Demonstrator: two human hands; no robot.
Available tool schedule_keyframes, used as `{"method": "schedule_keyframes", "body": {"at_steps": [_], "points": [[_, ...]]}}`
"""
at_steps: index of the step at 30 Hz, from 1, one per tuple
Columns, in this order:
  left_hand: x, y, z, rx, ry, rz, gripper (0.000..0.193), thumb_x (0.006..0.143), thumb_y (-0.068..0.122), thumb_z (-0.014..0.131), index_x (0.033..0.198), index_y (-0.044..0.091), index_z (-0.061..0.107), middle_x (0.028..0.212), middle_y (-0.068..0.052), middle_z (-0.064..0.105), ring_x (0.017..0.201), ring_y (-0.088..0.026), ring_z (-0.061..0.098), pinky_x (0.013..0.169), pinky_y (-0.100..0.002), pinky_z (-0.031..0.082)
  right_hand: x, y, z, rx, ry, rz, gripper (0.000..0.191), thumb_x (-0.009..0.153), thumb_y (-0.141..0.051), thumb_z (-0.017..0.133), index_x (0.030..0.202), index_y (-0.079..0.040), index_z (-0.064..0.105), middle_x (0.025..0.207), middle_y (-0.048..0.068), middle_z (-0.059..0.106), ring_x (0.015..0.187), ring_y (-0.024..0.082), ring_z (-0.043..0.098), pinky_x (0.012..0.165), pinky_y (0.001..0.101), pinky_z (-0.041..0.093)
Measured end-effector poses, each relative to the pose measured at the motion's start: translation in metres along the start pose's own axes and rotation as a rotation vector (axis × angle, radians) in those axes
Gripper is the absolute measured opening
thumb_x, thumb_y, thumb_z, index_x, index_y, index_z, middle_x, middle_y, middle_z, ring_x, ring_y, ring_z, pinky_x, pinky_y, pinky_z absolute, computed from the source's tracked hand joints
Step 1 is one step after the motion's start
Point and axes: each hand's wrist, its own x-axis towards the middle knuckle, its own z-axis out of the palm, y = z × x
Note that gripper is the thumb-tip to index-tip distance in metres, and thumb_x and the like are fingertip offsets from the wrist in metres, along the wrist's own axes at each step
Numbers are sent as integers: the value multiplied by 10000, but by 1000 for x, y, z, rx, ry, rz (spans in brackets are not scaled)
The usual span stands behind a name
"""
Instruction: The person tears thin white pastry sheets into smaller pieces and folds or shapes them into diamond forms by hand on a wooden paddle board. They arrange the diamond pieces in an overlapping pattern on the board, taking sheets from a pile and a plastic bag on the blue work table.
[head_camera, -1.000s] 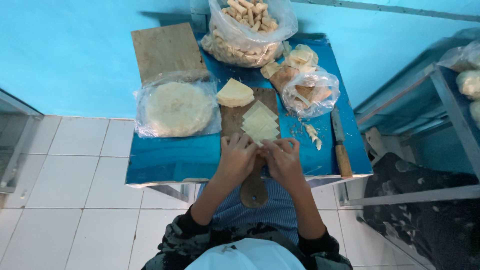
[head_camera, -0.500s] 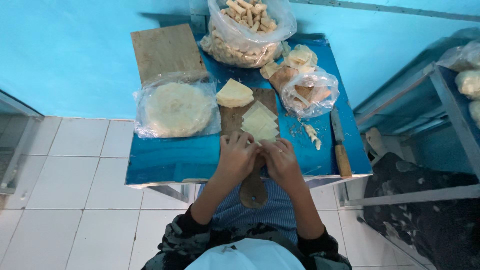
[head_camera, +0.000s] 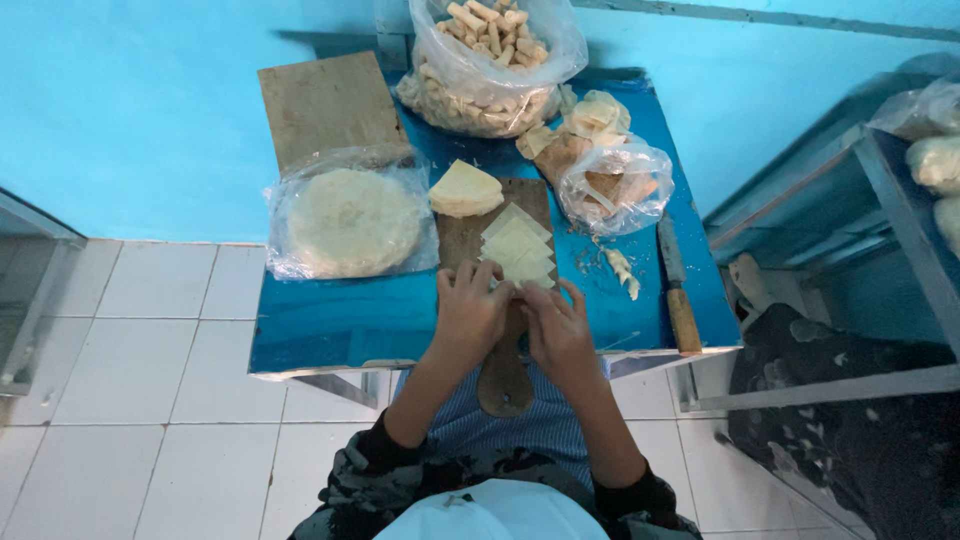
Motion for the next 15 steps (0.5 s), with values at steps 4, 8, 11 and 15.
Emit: {"method": "schedule_keyframes", "body": {"at_steps": [4, 8, 11, 15], "points": [[3, -4, 6, 41, 59, -30, 243, 856, 129, 670, 1093, 107, 722, 1130, -57, 615, 1067, -276, 563, 900, -484, 378, 13, 5, 1, -127, -41, -31, 406, 904, 16, 651, 1305, -16, 601, 1176, 118, 729, 1147, 286, 661, 1140, 604, 316], [3, -5, 4, -4, 96, -87, 282, 880, 140, 678, 1161, 125, 706, 1150, -75, 602, 1094, -295, 558, 905, -478, 378, 26, 12, 3, -164, -99, 6, 460, 908, -6, 662, 1362, -28, 590, 1082, 85, 742, 1182, 275, 636, 1141, 617, 281], [4, -4, -1, -55, 90, -102, 294, 874, 148, 700, 1167, 123, 698, 1171, -86, 603, 1104, -301, 559, 907, -478, 377, 30, 18, 4, -88, -32, 57, 453, 890, -3, 680, 1330, -64, 588, 1069, 52, 765, 1158, 261, 658, 1129, 586, 336], [8, -3, -7, -185, 102, -95, 411, 802, 162, 739, 1206, 115, 677, 1179, -105, 602, 1134, -314, 561, 930, -480, 381, 26, 24, 10, 232, 114, 376, 519, 888, -11, 751, 1368, -57, 560, 1064, 81, 767, 1057, 212, 730, 941, 398, 556]]}}
